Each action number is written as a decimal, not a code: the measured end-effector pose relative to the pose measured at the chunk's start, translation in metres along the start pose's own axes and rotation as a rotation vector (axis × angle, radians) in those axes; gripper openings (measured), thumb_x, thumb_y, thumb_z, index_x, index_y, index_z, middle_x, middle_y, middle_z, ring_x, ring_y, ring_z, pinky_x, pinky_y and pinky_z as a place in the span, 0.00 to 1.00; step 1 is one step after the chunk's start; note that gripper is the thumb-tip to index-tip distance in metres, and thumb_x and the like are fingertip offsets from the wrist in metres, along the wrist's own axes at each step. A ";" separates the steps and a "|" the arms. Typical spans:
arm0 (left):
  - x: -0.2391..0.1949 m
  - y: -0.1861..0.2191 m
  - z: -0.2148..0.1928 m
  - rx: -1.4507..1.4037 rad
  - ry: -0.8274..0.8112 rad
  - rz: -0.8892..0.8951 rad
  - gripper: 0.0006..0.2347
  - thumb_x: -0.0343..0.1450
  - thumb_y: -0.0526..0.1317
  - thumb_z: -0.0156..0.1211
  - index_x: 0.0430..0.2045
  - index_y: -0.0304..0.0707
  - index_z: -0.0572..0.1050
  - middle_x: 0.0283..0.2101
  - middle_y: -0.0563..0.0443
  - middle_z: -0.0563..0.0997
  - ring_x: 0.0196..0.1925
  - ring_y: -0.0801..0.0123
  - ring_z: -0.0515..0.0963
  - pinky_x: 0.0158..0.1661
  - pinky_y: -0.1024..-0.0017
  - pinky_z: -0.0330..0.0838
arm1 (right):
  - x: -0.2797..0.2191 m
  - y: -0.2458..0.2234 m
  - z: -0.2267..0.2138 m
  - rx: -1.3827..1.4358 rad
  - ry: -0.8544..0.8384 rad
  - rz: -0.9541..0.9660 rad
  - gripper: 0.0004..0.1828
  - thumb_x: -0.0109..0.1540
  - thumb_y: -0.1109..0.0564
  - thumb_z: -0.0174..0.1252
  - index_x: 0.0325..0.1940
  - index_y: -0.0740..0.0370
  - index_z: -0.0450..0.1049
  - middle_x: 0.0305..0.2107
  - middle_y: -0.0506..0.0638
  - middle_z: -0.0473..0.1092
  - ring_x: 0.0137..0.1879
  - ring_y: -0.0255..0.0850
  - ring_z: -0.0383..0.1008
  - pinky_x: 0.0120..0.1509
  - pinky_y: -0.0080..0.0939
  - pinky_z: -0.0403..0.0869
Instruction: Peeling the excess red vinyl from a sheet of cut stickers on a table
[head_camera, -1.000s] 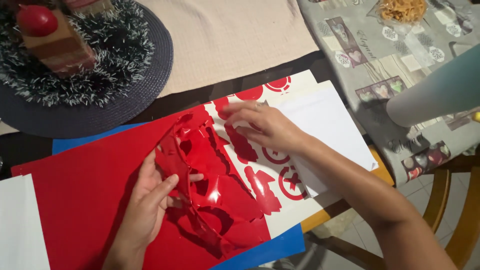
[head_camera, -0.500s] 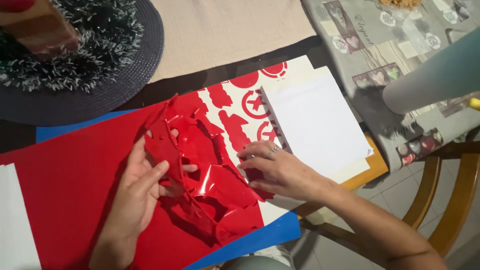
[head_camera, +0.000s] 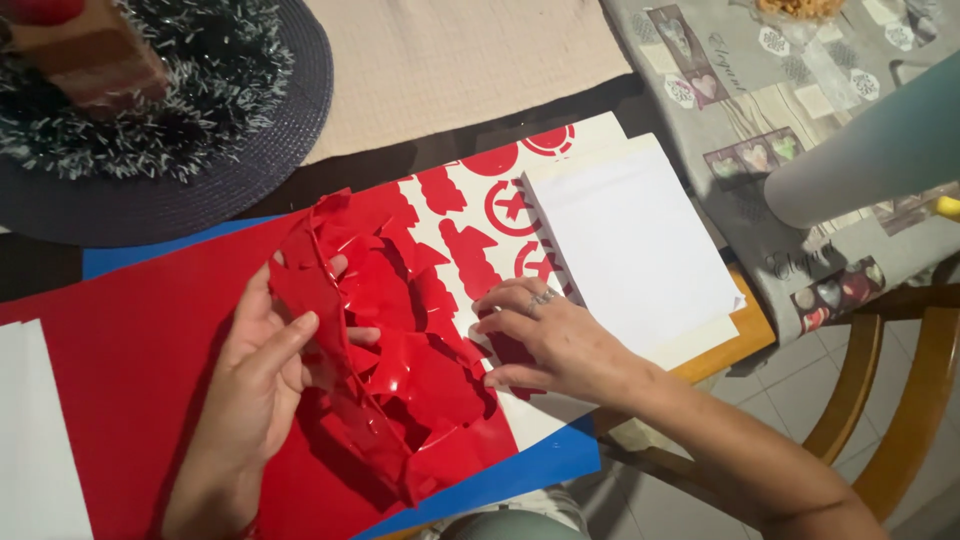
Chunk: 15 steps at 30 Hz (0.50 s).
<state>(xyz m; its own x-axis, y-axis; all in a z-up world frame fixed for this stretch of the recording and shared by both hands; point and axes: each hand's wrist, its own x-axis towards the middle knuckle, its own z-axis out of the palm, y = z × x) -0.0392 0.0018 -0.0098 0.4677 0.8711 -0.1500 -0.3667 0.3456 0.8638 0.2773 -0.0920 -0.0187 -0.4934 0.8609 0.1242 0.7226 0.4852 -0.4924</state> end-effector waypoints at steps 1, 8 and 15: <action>-0.001 0.002 0.000 -0.002 0.014 0.002 0.29 0.76 0.33 0.50 0.77 0.44 0.57 0.71 0.40 0.74 0.42 0.44 0.88 0.39 0.53 0.87 | 0.000 -0.001 0.001 0.000 0.010 0.009 0.29 0.67 0.34 0.60 0.61 0.58 0.75 0.62 0.56 0.70 0.71 0.54 0.67 0.67 0.57 0.73; -0.003 0.012 -0.001 0.041 0.059 0.002 0.28 0.74 0.33 0.51 0.74 0.40 0.60 0.69 0.37 0.77 0.39 0.42 0.88 0.43 0.56 0.84 | -0.001 -0.006 0.003 0.024 -0.005 0.079 0.26 0.70 0.36 0.57 0.61 0.56 0.74 0.62 0.55 0.70 0.74 0.52 0.65 0.65 0.54 0.76; -0.011 0.030 -0.008 0.121 0.130 -0.017 0.28 0.74 0.33 0.48 0.76 0.39 0.60 0.68 0.36 0.79 0.35 0.44 0.87 0.43 0.58 0.82 | -0.003 -0.007 0.006 0.053 0.006 0.111 0.25 0.70 0.38 0.56 0.65 0.54 0.73 0.65 0.53 0.69 0.76 0.48 0.64 0.62 0.49 0.78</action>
<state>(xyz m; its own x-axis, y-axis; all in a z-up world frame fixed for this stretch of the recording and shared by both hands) -0.0618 0.0049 0.0139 0.3626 0.9058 -0.2194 -0.2565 0.3233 0.9109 0.2711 -0.0989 -0.0209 -0.4091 0.9097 0.0717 0.7458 0.3786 -0.5482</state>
